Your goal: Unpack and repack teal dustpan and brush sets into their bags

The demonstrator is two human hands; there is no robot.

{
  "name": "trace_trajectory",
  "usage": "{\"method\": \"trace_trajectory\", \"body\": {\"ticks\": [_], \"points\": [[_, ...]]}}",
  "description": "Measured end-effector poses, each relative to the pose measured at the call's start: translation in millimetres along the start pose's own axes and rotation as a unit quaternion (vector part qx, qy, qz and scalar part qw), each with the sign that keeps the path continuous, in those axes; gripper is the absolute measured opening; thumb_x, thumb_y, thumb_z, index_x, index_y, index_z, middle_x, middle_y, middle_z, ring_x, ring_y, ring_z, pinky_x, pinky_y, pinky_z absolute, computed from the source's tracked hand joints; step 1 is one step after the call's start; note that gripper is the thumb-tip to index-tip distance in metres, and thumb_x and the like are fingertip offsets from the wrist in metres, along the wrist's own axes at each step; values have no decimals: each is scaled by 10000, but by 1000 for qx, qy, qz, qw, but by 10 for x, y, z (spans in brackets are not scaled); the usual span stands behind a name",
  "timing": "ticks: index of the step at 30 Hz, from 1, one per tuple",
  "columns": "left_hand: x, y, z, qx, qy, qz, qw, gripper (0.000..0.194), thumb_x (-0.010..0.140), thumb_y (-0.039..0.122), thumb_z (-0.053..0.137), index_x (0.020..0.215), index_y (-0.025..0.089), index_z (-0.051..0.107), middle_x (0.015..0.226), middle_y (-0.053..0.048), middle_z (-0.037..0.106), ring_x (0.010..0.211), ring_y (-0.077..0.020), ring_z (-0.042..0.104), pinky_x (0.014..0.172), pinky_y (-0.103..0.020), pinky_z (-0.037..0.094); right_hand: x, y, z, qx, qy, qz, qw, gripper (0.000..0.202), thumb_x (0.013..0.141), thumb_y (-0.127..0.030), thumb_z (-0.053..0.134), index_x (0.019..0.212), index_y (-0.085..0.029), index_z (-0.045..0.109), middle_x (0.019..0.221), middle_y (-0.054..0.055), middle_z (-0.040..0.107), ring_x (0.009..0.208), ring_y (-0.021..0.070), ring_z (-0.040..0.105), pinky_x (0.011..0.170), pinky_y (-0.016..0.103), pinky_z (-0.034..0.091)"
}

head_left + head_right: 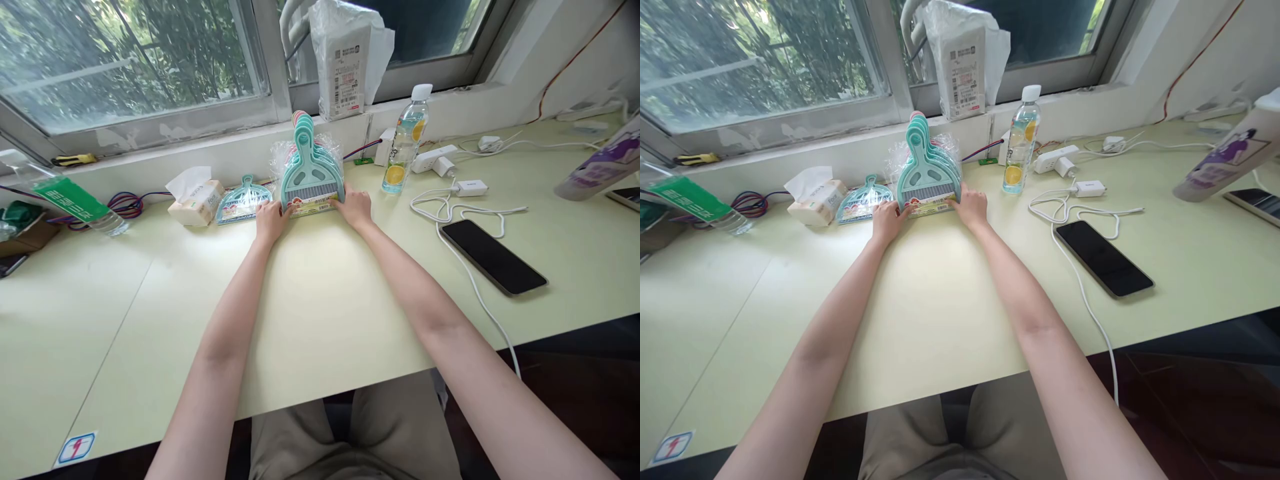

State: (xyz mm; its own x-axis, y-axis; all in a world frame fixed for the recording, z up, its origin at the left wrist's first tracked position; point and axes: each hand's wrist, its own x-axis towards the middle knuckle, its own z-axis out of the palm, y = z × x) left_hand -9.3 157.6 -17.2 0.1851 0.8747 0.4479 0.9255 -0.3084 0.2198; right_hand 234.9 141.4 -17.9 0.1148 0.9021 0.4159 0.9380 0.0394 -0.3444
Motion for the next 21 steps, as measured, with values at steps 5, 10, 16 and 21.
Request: {"method": "trace_trajectory", "body": {"ticks": [5, 10, 16, 21], "points": [[2, 2, -15, 8, -5, -12, 1000, 408, 919, 546, 435, 681, 227, 527, 841, -101, 673, 968, -287, 553, 878, -407, 345, -10, 13, -23, 13, 9, 13, 1000, 354, 949, -443, 472, 1123, -182, 637, 965, 130, 730, 870, 276, 659, 780, 366, 423], [-10, 15, -41, 5, -17, -13, 1000, 385, 940, 506, 402, 728, 226, 557, 872, -102, 680, 999, -290, 549, 886, -406, 336, -16, 21, -29, 20, 9, 24, 999, 322, 964, -388, 445, 1121, -209, 662, 988, 114, 736, 883, 264, 662, 756, 345, 437], [-15, 24, -44, 18, -12, -4, 1000, 348, 943, 454, 397, 739, 224, 560, 879, -103, 684, 1009, -298, 551, 889, -417, 342, -36, -2, -43, 9, 2, 29, 1000, 308, 936, -271, 451, 1159, -185, 645, 973, 131, 730, 878, 279, 664, 731, 343, 446], [-7, 21, -20, 18, -11, 0, 1000, 278, 912, 384, 437, 721, 225, 561, 859, -105, 679, 976, -289, 555, 898, -416, 352, -59, -28, -58, 0, 3, 25, 1000, 337, 913, -200, 411, 1175, -145, 615, 950, 159, 721, 866, 294, 660, 720, 351, 436]]}}
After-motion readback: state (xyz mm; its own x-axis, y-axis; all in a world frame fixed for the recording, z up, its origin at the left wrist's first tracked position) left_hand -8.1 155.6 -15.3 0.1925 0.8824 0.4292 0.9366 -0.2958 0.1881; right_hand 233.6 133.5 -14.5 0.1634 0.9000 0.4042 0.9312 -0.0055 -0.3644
